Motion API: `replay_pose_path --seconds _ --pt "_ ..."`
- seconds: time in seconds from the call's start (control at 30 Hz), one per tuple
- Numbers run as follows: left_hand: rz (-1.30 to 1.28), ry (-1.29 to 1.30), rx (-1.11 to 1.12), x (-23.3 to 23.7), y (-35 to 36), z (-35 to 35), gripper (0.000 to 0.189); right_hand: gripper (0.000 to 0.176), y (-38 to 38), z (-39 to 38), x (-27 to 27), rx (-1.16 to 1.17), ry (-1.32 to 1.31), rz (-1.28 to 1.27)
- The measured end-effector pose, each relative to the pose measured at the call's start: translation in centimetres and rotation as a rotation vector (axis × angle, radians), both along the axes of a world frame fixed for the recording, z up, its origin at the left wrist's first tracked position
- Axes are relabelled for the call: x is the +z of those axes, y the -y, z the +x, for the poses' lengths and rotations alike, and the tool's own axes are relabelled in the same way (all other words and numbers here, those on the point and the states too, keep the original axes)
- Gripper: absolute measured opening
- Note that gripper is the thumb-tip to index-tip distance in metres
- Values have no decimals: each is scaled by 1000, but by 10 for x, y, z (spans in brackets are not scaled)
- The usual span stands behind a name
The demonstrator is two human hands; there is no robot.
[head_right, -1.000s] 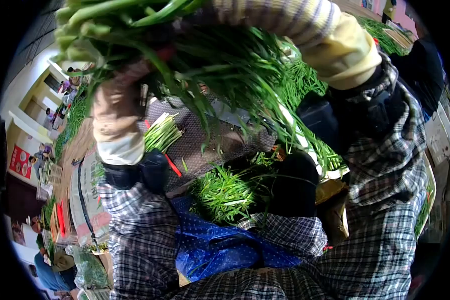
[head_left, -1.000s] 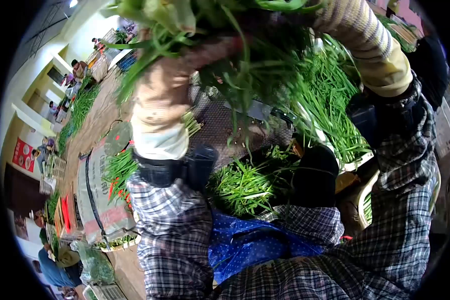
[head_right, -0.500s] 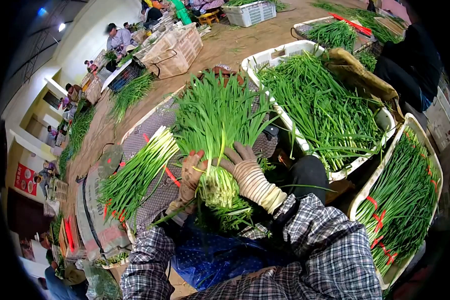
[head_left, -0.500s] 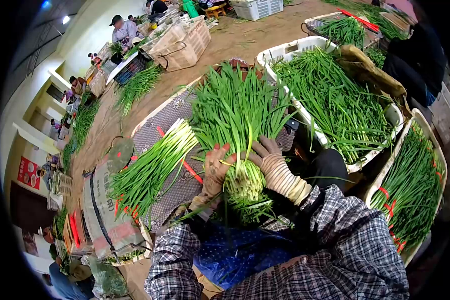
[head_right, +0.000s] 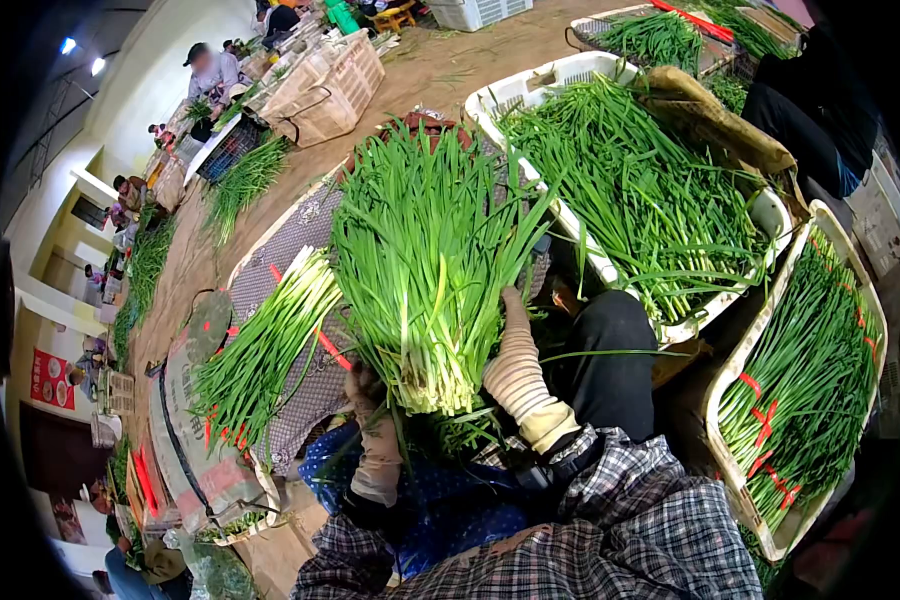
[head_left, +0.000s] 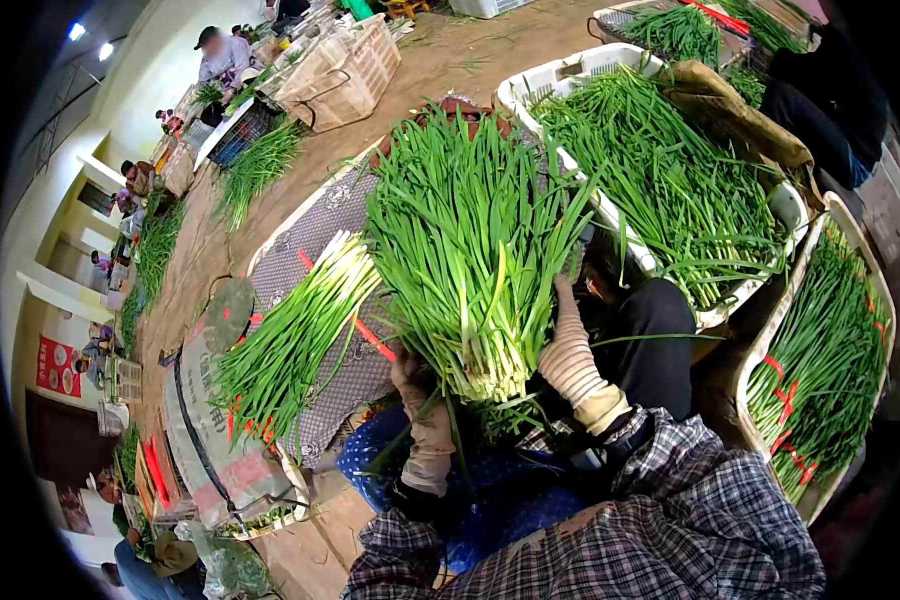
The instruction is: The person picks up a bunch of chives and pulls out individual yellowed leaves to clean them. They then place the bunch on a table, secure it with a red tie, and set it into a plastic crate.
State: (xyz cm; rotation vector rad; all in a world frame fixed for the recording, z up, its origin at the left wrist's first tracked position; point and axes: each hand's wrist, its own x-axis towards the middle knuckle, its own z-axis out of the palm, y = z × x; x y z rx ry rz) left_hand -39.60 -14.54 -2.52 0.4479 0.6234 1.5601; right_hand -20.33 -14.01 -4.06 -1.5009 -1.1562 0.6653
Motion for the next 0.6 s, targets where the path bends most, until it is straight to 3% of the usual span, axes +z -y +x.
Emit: replay_pose_path --seconds 0.03,0.07,0.13,0.2,0.23,0.27,0.33,0.37,0.4,0.47,0.53,0.57,0.6 --pt "-141 -196 -101 -37 -2 -20 35 82 11 7 -7 130 201 360" --pt "-283 -391 -200 -57 -2 -33 34 82 12 6 -16 133 198 361" --pt "-183 -492 -252 -57 3 -42 33 72 9 -1 -20 40 116 47" --pt "37 -686 -360 -55 4 -46 35 73 10 9 4 270 -1024 12" --pt "-219 -245 -314 -5 6 -25 44 73 14 27 15 320 -1402 -161" --pt "-215 -249 -314 12 0 -22 44 64 12 33 21 420 -1491 -92" --pt "-223 182 -431 36 -11 -22 58 49 9 37 56 275 -1874 -139" --pt "-186 444 -586 49 -17 -19 71 40 -1 35 48 237 -1852 -92" --pt "-190 444 -586 45 -24 -17 71 46 -9 36 44 270 -1684 -121" --pt "-321 -413 -629 33 -38 -11 84 56 -27 30 58 245 -1343 -306" --pt "-220 -507 -631 27 -48 -1 77 68 -47 16 39 307 -831 -255" --pt "-236 -502 -685 16 -48 -1 75 68 -50 9 33 276 -769 -283" --pt "-254 -495 -739 38 -40 16 73 68 -48 3 29 243 -706 -311"
